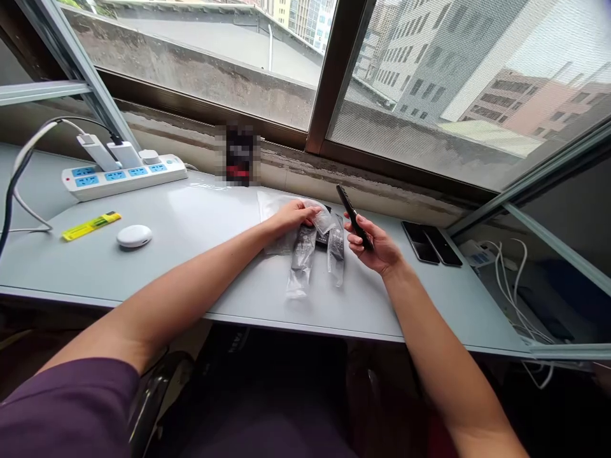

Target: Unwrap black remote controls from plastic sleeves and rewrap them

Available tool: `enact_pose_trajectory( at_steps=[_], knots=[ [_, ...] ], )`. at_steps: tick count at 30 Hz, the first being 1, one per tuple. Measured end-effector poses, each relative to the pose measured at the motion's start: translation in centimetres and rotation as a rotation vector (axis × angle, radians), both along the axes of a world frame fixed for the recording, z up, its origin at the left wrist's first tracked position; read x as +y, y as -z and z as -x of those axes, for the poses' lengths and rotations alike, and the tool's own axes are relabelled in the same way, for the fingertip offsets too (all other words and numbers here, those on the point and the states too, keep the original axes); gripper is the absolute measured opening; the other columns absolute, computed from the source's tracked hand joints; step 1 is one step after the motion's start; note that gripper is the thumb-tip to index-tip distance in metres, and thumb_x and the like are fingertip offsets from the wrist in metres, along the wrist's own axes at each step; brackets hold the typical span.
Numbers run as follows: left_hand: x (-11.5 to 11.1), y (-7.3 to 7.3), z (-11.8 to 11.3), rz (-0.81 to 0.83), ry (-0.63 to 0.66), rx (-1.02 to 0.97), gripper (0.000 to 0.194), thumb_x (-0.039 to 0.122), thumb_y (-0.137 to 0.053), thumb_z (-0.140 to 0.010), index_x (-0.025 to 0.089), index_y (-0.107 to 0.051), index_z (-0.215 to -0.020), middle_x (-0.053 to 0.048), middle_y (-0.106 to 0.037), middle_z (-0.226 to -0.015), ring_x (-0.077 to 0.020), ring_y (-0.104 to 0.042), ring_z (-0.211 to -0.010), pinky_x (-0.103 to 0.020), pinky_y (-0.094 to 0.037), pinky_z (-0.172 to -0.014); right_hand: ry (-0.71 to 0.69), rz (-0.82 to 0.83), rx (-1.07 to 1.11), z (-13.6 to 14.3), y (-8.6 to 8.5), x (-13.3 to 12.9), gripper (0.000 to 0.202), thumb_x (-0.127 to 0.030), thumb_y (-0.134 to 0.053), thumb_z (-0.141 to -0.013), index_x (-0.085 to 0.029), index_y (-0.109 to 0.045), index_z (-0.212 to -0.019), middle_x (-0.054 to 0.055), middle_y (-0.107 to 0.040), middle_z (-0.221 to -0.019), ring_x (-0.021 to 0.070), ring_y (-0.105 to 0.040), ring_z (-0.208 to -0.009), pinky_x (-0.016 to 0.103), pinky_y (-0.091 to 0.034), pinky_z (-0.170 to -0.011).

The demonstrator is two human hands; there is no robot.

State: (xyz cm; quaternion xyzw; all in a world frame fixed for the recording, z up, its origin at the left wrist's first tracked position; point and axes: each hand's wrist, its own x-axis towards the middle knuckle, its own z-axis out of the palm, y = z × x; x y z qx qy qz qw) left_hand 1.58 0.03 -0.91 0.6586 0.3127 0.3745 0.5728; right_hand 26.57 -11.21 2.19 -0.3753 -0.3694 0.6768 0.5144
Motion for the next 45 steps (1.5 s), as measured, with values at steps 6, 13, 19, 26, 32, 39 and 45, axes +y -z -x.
enact_pose_trajectory(
  at_steps=[6,13,19,26,32,39,45],
  knots=[
    [0.0,0.1,0.0,0.017,0.002,-0.005,0.049,0.061,-0.082,-0.085,0.013,-0.083,-0.093,-0.008,-0.077,-0.085,-0.0196,-0.064,-0.08,-0.035,-0.051,-0.083,0.085,0.014,-0.009,-0.2,0.2,0.5,0.023,-0.05,-0.08,-0.105,-0.028,-0.075,-0.108,0.003,-0.082,-0.101,0.0135,-0.067,-0.065,0.022,-0.052,-0.044],
    [0.1,0.1,0.0,0.011,-0.004,0.012,0.046,0.059,-0.083,-0.086,0.014,-0.084,-0.094,-0.007,-0.077,-0.087,-0.0189,-0.063,-0.079,-0.034,-0.052,-0.082,0.141,-0.043,-0.008,0.4,-0.1,0.0,0.022,-0.049,-0.072,-0.109,-0.029,-0.08,-0.114,0.004,-0.088,-0.12,0.0236,-0.083,-0.104,0.037,-0.073,-0.088],
    [0.1,0.0,0.0,0.026,0.005,0.007,0.045,0.058,-0.084,-0.086,0.015,-0.084,-0.098,-0.007,-0.078,-0.09,-0.0192,-0.064,-0.081,-0.035,-0.053,-0.084,0.101,-0.138,-0.105,0.6,0.0,-0.3,0.029,-0.052,-0.086,-0.097,-0.032,-0.081,-0.118,0.003,-0.088,-0.131,0.0306,-0.08,-0.134,0.049,-0.067,-0.117],
    [0.2,0.1,0.0,0.024,0.008,-0.006,0.047,0.059,-0.085,-0.085,0.014,-0.085,-0.099,-0.008,-0.08,-0.091,-0.0194,-0.064,-0.081,-0.036,-0.053,-0.083,0.062,-0.181,-0.107,0.9,-0.2,-0.6,0.035,-0.042,-0.096,-0.087,-0.033,-0.083,-0.119,0.002,-0.089,-0.129,0.0307,-0.078,-0.138,0.053,-0.058,-0.129],
    [0.2,0.2,0.1,-0.009,0.014,0.014,0.048,0.061,-0.084,-0.086,0.014,-0.085,-0.096,-0.009,-0.078,-0.087,-0.0195,-0.063,-0.078,-0.036,-0.053,-0.081,0.044,-0.24,-0.15,1.3,-0.5,-0.9,0.031,-0.032,-0.102,-0.08,-0.031,-0.086,-0.106,0.002,-0.087,-0.137,0.0304,-0.074,-0.143,0.054,-0.048,-0.138],
    [0.3,0.2,0.1,-0.026,0.024,0.018,0.046,0.057,-0.081,-0.087,0.012,-0.084,-0.096,-0.008,-0.077,-0.085,-0.0186,-0.062,-0.077,-0.035,-0.051,-0.081,0.04,-0.246,-0.174,1.4,-0.7,-1.0,0.026,-0.034,-0.102,-0.081,-0.031,-0.089,-0.103,0.001,-0.087,-0.135,0.0291,-0.076,-0.138,0.053,-0.048,-0.138],
    [0.2,0.3,0.1,-0.069,0.014,0.066,0.041,0.055,-0.078,-0.089,0.013,-0.08,-0.089,-0.006,-0.072,-0.079,-0.0193,-0.062,-0.076,-0.036,-0.05,-0.08,0.032,-0.25,-0.178,1.2,-0.1,-0.8,0.034,-0.043,-0.104,-0.081,-0.032,-0.087,-0.108,0.002,-0.089,-0.126,0.0315,-0.081,-0.129,0.057,-0.059,-0.126]
  ],
)
